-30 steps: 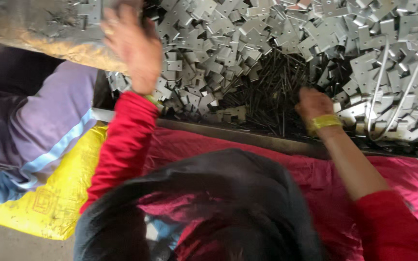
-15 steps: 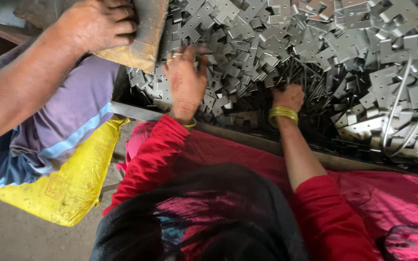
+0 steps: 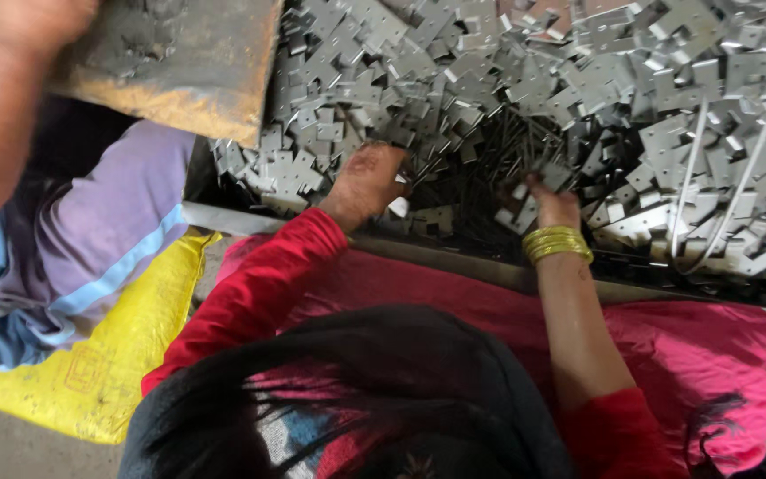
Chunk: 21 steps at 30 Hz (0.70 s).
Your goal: The person sits on the floor and sorts small metal brackets from a large bin, picking them up by hand and placing them into a separate container. The task is repetitive and involves handling many identical parts.
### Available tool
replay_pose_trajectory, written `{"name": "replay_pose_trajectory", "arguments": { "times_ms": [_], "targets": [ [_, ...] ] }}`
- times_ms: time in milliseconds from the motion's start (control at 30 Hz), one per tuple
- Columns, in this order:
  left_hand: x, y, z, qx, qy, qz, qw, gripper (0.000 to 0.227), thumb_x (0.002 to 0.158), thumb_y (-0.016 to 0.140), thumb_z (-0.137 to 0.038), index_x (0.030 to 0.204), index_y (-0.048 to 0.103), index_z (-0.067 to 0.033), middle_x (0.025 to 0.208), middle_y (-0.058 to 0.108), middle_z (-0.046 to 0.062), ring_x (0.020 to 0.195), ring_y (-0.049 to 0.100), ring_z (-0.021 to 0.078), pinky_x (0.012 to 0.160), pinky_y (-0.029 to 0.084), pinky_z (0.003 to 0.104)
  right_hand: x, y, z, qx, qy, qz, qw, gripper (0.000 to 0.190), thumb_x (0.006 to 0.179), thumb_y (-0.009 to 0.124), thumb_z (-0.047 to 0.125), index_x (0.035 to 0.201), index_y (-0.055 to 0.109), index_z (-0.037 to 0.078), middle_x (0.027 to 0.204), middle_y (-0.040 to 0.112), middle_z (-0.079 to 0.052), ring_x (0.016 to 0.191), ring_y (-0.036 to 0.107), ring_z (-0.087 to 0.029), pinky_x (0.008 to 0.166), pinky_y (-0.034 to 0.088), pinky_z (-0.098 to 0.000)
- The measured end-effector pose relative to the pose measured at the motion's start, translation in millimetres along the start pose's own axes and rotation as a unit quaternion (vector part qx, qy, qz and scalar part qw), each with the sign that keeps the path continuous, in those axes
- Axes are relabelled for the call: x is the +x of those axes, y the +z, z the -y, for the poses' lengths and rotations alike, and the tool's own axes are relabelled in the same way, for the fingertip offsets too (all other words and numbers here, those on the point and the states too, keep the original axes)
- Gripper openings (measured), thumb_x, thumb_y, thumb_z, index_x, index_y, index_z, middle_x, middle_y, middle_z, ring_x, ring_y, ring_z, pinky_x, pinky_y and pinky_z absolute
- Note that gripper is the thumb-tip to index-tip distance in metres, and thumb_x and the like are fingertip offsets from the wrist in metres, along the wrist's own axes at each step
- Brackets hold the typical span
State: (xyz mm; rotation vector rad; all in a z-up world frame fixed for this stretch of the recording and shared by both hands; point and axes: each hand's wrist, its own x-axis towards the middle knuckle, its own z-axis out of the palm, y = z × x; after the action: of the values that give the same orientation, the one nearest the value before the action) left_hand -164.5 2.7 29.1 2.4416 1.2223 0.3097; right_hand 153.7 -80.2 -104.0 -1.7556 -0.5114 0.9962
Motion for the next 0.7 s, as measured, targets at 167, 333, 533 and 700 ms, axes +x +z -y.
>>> {"name": "replay_pose_trajectory", "arguments": {
  "times_ms": [167,333,533,700],
  "targets": [
    [38,-3,-56,-0.109,-0.049,0.023,0.993,0.023,0.078,0.085,-0.035,0.092,0.079,-0.0178,0.090,0.079,0.004,0.084,0.076,0.0218,0.080,0.056,0.036,-35,14,9,0.189,0.005,0.123,0.974,0.030,0.081,0.080,0.018,0.103,0.067,0.003,0.094,0.073,-0.009,0.083,0.074,-0.026,0.075,0.063,-0.0425],
    [60,41,-117,-0.307,-0.103,-0.042,0.945,0.023,0.079,0.085,-0.032,0.092,0.080,-0.0146,0.085,0.079,0.005,0.076,0.078,0.0188,0.074,0.059,0.032,-45,9,17,0.323,0.156,0.025,0.933,0.057,0.092,0.060,0.055,0.113,0.069,0.004,0.097,0.075,-0.010,0.076,0.074,-0.024,0.071,0.061,-0.0381],
    [43,95,-133,-0.167,-0.001,-0.276,0.947,0.018,0.074,0.086,-0.021,0.085,0.080,-0.0090,0.093,0.076,0.010,0.094,0.071,0.0298,0.088,0.048,0.047,-27,6,-15,0.287,0.091,0.069,0.951,0.061,0.092,0.068,0.058,0.119,0.070,0.004,0.108,0.073,-0.008,0.090,0.071,-0.021,0.080,0.060,-0.0363],
    [16,113,-102,-0.349,-0.024,-0.238,0.906,0.037,0.091,0.075,-0.012,0.123,0.064,0.0025,0.112,0.072,0.013,0.105,0.067,0.0211,0.091,0.054,0.034,-20,30,-48,0.117,-0.094,0.035,0.988,0.053,0.097,0.068,0.048,0.124,0.068,0.003,0.115,0.075,-0.006,0.100,0.071,-0.020,0.091,0.054,-0.0380]
  ]
}}
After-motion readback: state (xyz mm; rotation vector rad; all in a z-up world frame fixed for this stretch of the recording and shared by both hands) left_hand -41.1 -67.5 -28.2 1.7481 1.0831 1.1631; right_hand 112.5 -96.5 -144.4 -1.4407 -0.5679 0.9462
